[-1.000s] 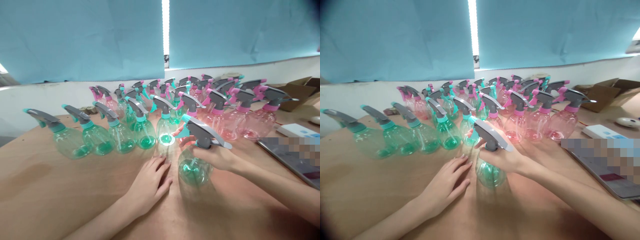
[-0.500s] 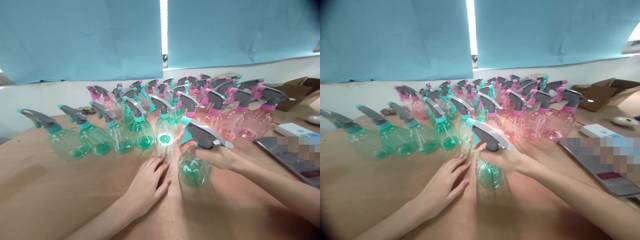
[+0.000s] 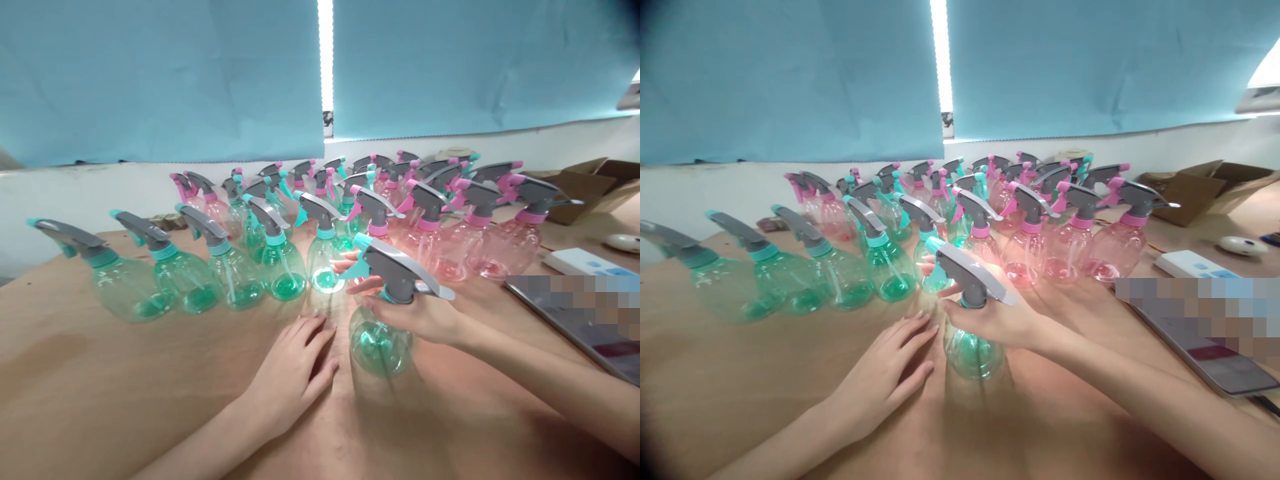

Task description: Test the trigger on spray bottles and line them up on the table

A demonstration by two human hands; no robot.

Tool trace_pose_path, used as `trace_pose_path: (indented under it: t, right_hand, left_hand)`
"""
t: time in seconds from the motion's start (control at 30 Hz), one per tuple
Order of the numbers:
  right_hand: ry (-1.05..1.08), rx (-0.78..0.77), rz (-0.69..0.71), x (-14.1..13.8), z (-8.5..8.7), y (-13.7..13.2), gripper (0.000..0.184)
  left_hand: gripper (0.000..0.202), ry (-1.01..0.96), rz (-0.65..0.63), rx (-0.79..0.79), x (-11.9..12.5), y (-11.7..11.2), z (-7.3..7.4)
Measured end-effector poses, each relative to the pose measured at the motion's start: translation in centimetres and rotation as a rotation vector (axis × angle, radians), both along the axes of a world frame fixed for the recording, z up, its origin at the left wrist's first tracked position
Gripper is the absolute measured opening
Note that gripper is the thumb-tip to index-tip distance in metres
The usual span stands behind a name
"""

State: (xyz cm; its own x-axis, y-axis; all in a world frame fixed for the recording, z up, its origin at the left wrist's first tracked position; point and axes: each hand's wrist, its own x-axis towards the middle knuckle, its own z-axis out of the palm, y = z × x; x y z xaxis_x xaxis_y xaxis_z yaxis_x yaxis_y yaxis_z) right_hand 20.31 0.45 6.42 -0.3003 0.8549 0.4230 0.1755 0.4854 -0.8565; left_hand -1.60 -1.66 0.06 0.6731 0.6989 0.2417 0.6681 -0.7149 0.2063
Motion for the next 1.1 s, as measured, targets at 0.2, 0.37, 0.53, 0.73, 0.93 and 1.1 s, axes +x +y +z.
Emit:
trace_pose_path:
  t: [0.2,0.37,0.53,0.73,0.93,1.1]
  right_hand:
    - [-0.016,-0.01,-0.015,0.2,-0.5,0.1,0.051]
    - [-0.028,-0.009,-0.021,0.2,-0.5,0.1,0.05]
    - [-0.03,-0.007,-0.031,0.2,-0.4,0.1,0.045]
    - [-0.066,0.036,-0.08,-0.1,0.1,0.0,0.02]
    - [-0.08,0.033,-0.117,-0.4,0.8,-0.2,0.009]
    - [-0.091,0.046,-0.14,-0.4,0.9,-0.2,0.01]
  left_hand:
    - [0.037,-0.001,0.002,-0.007,0.0,-0.1,0.0]
    - [0.036,-0.012,0.009,-0.017,0.0,-0.1,0.0]
    - [0.036,-0.008,0.008,-0.016,0.0,-0.1,0.1]
    - [0.037,0.008,0.01,-0.022,0.0,-0.1,0.3]
    - [0.037,0.015,0.011,-0.021,0.1,-0.1,0.3]
    - [0.036,0.009,0.012,-0.026,0.0,-0.1,0.2]
